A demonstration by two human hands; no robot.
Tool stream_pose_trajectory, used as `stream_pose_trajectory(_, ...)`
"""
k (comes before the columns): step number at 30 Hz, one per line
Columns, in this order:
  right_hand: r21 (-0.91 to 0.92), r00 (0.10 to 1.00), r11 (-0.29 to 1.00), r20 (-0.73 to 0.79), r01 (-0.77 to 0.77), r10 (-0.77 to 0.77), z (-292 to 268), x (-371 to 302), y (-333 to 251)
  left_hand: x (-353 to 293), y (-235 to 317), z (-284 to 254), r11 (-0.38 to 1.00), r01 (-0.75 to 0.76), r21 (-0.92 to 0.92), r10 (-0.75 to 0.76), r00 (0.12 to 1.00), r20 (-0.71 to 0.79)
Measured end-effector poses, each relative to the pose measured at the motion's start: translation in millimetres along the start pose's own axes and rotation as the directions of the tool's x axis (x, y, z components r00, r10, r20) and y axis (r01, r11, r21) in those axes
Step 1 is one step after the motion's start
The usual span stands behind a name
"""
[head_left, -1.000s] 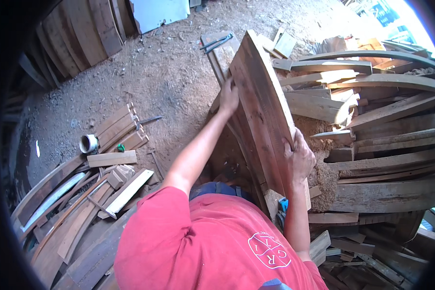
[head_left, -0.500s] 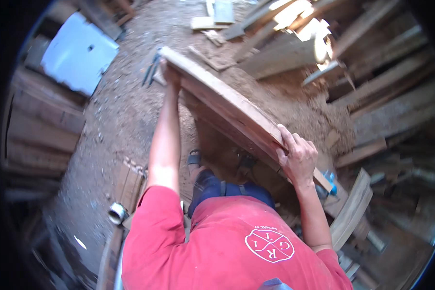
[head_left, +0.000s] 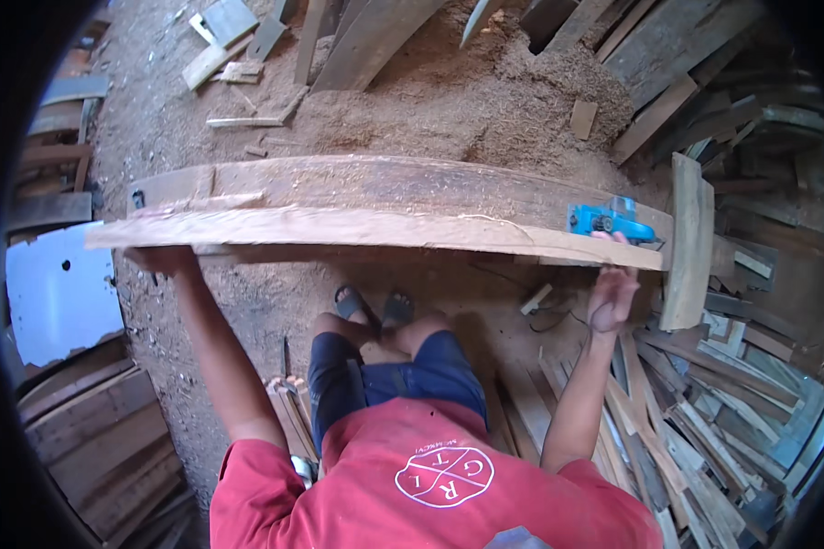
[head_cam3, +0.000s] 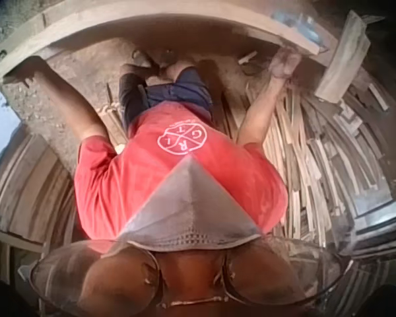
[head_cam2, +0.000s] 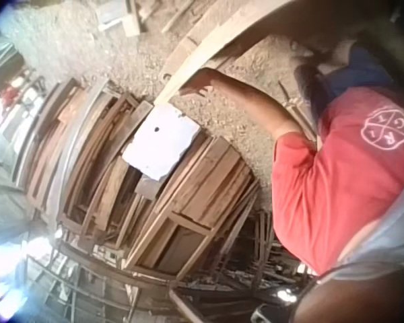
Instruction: The person planes the edge of a wooden board using an electric planer, arranges boards together, measures and marks them with a measuring tape and pencil, and stacks the boards before retrieving another wooden board from a pile.
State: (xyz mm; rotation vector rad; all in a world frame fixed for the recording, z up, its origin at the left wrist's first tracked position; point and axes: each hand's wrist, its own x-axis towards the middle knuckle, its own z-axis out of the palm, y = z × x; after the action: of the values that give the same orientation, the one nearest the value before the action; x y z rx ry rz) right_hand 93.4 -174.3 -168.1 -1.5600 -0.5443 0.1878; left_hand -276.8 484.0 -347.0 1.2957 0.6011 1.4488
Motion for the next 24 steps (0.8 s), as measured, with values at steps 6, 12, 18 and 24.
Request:
stream_pose_trajectory(6, -0.523, 0.946, 0.852, -0.263, 0.025, -0.190, -10.6, -14.1, 93.2, 21.3, 36.3, 0.7, 0.852, -0.398, 0.341, 0.425, 0.905, -0.005)
stream_pose_trajectory(12, -0.104, 0.818, 0.940, -0.469, 0.324, -0.334, -19.6, -5.4, 154.1, -4.7, 60.6, 59.7, 0.566, -0.286, 0.773, 0.512, 0.857, -0.058)
stream_pose_trajectory(18, 0.030, 0.763, 0.848, -0.453, 0.529, -0.460, -29.1, 23.5, 147.0, 3.0, 82.0, 98.5, 0.636, -0.414, 0.651, 0.600, 0.796, -0.079)
stream_pose_trajectory(24, 0.020, 0.790, 0.856, -0.397, 0.516, -0.467, -24.8, 39.3, 140.0, -4.9, 91.1, 108.0, 0.751, -0.289, 0.594, 0.469, 0.866, -0.173)
